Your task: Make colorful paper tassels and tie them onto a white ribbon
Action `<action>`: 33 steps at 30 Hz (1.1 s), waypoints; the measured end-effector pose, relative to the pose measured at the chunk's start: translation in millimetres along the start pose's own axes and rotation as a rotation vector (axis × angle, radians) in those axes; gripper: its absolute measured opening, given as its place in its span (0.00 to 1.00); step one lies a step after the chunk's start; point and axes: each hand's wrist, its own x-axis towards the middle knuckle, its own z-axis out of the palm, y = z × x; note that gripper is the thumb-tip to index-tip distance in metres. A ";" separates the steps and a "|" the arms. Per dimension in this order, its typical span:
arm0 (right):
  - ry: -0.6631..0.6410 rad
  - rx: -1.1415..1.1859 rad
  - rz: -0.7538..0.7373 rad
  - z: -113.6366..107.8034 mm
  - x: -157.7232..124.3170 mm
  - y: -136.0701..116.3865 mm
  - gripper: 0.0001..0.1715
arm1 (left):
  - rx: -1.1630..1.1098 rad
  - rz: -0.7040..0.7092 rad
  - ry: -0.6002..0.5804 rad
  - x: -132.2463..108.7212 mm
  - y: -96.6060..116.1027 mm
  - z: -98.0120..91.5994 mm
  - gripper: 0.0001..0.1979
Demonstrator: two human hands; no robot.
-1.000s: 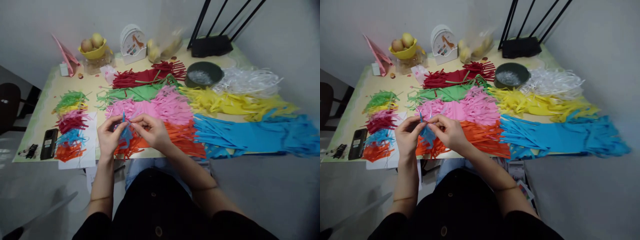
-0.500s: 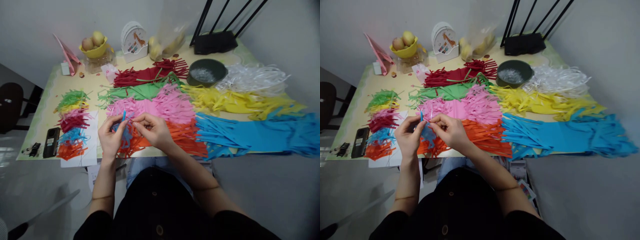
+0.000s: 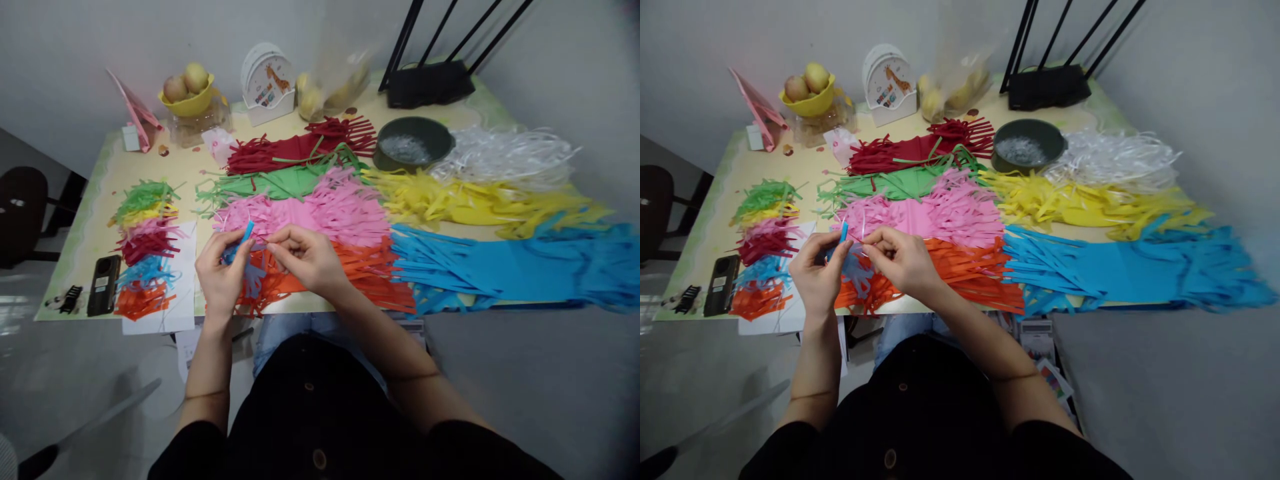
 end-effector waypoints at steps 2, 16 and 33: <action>-0.005 0.010 -0.001 -0.5 -0.6 -0.7 0.12 | -0.012 -0.008 -0.004 0.7 -0.1 -0.5 0.06; -0.023 0.114 0.021 -3.6 1.4 -0.6 0.14 | 0.061 0.099 -0.109 -2.0 6.4 1.4 0.04; 0.229 0.277 0.079 -16.3 11.3 37.7 0.19 | 0.480 0.275 -0.649 -25.5 -43.0 2.1 0.08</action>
